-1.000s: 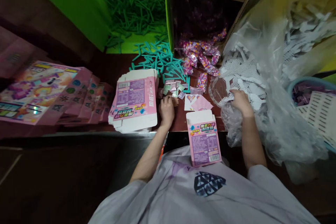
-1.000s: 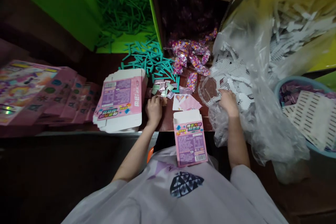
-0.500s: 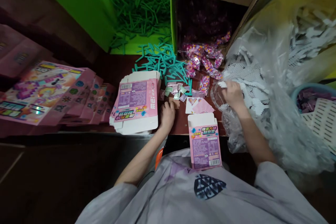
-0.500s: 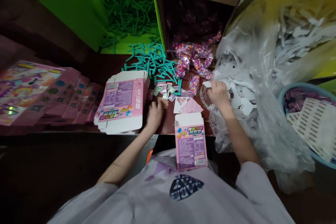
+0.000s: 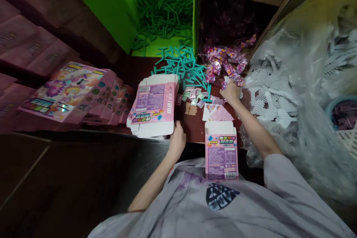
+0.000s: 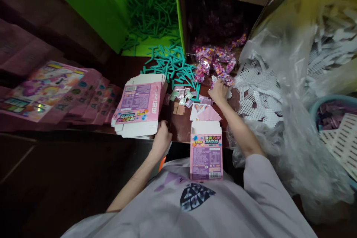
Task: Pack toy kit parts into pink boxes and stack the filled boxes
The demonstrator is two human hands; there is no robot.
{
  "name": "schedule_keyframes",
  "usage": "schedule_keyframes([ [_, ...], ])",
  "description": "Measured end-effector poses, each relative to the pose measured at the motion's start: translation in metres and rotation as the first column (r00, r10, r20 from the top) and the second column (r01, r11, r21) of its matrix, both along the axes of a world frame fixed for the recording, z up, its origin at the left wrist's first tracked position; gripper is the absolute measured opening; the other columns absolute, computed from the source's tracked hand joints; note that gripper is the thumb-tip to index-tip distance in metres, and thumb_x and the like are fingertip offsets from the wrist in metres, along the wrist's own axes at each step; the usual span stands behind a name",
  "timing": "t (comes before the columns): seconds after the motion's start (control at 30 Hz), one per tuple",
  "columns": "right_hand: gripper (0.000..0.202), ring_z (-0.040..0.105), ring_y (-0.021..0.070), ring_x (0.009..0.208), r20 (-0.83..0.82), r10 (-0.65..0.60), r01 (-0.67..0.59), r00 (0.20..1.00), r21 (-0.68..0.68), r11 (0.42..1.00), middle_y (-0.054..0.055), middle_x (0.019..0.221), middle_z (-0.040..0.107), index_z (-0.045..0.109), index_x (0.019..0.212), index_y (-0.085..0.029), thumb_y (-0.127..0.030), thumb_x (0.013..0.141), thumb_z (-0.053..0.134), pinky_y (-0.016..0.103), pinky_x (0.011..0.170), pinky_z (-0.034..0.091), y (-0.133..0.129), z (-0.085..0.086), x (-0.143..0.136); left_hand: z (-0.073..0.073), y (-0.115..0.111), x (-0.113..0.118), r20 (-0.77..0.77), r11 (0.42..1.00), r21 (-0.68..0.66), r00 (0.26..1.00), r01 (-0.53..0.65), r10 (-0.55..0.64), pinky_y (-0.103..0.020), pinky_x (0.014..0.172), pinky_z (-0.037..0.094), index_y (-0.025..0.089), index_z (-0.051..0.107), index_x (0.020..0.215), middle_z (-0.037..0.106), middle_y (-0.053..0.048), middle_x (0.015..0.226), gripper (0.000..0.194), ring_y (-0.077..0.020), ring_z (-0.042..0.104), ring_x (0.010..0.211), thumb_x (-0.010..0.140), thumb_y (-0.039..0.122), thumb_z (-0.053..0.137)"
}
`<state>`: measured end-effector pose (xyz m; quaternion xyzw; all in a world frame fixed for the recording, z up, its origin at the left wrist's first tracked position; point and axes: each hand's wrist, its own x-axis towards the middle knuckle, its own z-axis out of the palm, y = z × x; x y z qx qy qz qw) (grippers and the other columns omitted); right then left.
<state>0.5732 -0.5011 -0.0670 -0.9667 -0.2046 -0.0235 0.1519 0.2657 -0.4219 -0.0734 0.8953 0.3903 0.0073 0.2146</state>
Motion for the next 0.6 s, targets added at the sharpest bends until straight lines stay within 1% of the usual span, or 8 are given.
schedule_keyframes([
  [0.1,0.053,0.059,0.0344,0.107,0.136,-0.023,0.004,0.99,0.141,0.99,0.022,0.115,0.058,0.043,0.115,-0.008,-0.025,0.072,0.068,0.048,0.093,0.046,-0.011,0.008,-0.003,0.007,-0.016,0.009,0.237,0.996,-0.072,0.971,0.055,-0.037,-0.034,0.088,0.05,0.014,0.045,0.117,0.055,-0.013,0.109,0.048,-0.0232,0.06,0.102,0.072,-0.003,0.041],
  [0.2,0.047,0.056,0.0339,0.109,0.24,-0.032,-0.039,0.97,0.285,0.958,0.018,0.114,0.054,0.041,0.115,-0.012,-0.026,0.075,0.062,0.05,0.094,0.045,-0.02,0.024,-0.004,0.018,-0.048,0.031,0.479,0.94,-0.13,0.85,0.314,-0.218,-0.03,0.086,0.051,0.017,0.044,0.118,0.055,-0.01,0.108,0.047,-0.0187,0.059,0.098,0.073,0.0,0.046],
  [0.27,0.047,0.057,0.0331,0.105,0.263,-0.026,-0.07,0.964,0.347,0.935,0.016,0.11,0.054,0.04,0.115,-0.013,-0.028,0.076,0.061,0.05,0.092,0.046,-0.027,0.036,-0.006,0.027,-0.067,0.051,0.525,0.868,-0.146,0.781,0.474,-0.338,-0.031,0.084,0.051,0.017,0.043,0.121,0.055,-0.01,0.108,0.045,-0.0191,0.059,0.096,0.078,0.006,0.051],
  [0.3,0.047,0.058,0.0324,0.102,0.27,-0.021,-0.083,0.963,0.368,0.926,0.015,0.108,0.054,0.039,0.115,-0.014,-0.028,0.076,0.062,0.05,0.09,0.047,-0.031,0.043,-0.008,0.031,-0.071,0.063,0.519,0.848,-0.144,0.769,0.51,-0.374,-0.033,0.085,0.051,0.016,0.043,0.122,0.055,-0.011,0.11,0.043,-0.0201,0.059,0.096,0.08,0.009,0.052],
  [0.37,0.049,0.059,0.031,0.099,0.286,-0.011,-0.112,0.958,0.408,0.906,0.013,0.106,0.054,0.039,0.114,-0.016,-0.029,0.074,0.064,0.049,0.087,0.049,-0.041,0.055,-0.014,0.034,-0.066,0.09,0.478,0.879,-0.116,0.802,0.462,-0.358,-0.037,0.09,0.05,0.015,0.044,0.124,0.055,-0.014,0.115,0.039,-0.0232,0.058,0.103,0.086,0.013,0.05],
  [0.47,0.051,0.059,0.0296,0.098,0.316,-0.02,-0.141,0.949,0.479,0.866,0.011,0.104,0.054,0.039,0.114,-0.018,-0.031,0.073,0.067,0.048,0.087,0.049,-0.057,0.068,-0.024,0.028,-0.034,0.136,0.35,0.981,-0.03,0.921,0.191,-0.168,-0.041,0.095,0.046,0.01,0.049,0.123,0.054,-0.02,0.121,0.034,-0.0284,0.055,0.113,0.089,0.012,0.049],
  [0.53,0.051,0.058,0.0292,0.099,0.315,-0.034,-0.145,0.948,0.527,0.837,0.009,0.101,0.054,0.039,0.113,-0.018,-0.032,0.073,0.068,0.048,0.088,0.048,-0.065,0.073,-0.031,0.02,-0.011,0.163,0.207,0.994,0.005,0.973,0.105,-0.104,-0.042,0.094,0.045,0.007,0.054,0.117,0.056,-0.022,0.118,0.032,-0.0316,0.055,0.113,0.087,0.014,0.056],
  [0.6,0.052,0.058,0.0286,0.098,0.299,-0.05,-0.137,0.953,0.571,0.809,0.008,0.098,0.054,0.04,0.113,-0.018,-0.034,0.073,0.069,0.048,0.089,0.047,-0.071,0.073,-0.037,0.012,0.003,0.18,0.116,0.995,-0.003,0.988,0.103,-0.102,-0.04,0.091,0.046,0.006,0.058,0.11,0.06,-0.022,0.113,0.026,-0.0317,0.058,0.109,0.086,0.016,0.059],
])
